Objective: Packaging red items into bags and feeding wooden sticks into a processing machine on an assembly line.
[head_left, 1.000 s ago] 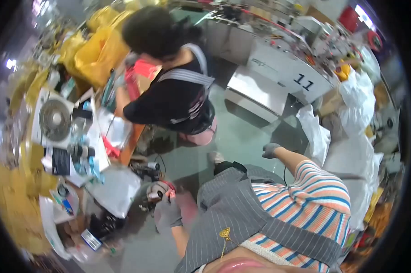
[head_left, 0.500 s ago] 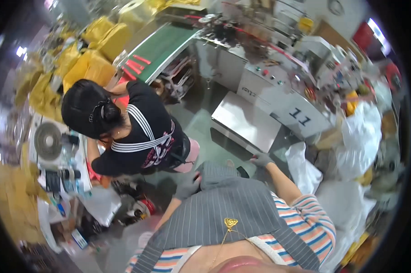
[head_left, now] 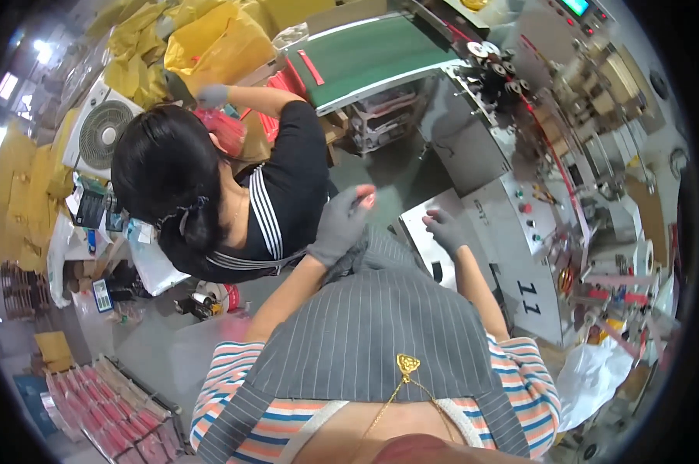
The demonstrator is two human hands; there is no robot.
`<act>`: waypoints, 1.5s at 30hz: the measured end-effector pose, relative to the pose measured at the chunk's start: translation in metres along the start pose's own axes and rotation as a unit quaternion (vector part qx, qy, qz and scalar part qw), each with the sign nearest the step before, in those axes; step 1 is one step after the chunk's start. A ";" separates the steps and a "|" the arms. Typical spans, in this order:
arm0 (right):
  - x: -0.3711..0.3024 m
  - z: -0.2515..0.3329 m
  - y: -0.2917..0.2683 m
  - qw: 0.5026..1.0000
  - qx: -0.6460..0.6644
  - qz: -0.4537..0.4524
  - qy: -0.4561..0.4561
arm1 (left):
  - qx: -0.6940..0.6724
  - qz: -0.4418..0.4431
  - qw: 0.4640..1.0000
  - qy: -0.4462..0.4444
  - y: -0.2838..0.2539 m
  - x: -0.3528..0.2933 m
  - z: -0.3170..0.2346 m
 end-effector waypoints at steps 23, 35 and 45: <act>0.519 0.331 0.344 0.947 -0.219 0.090 -0.217 | 0.129 -0.265 0.945 -0.144 -0.152 0.306 0.041; 0.590 0.255 0.402 0.988 -0.146 -0.035 -0.041 | 0.549 -0.193 0.715 -0.387 -0.249 0.404 0.482; 0.559 0.295 0.399 0.974 -0.049 0.222 0.008 | -0.448 -0.421 0.686 -0.389 -0.181 0.399 0.475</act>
Point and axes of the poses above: each hand's wrist, its own x-axis towards the middle knuckle, its own y-axis out of the palm, z = x × y, the point moved 3 cm from there along x, towards the middle knuckle, and after that the axes turned 1 degree about -z, right-handed, at the moved point
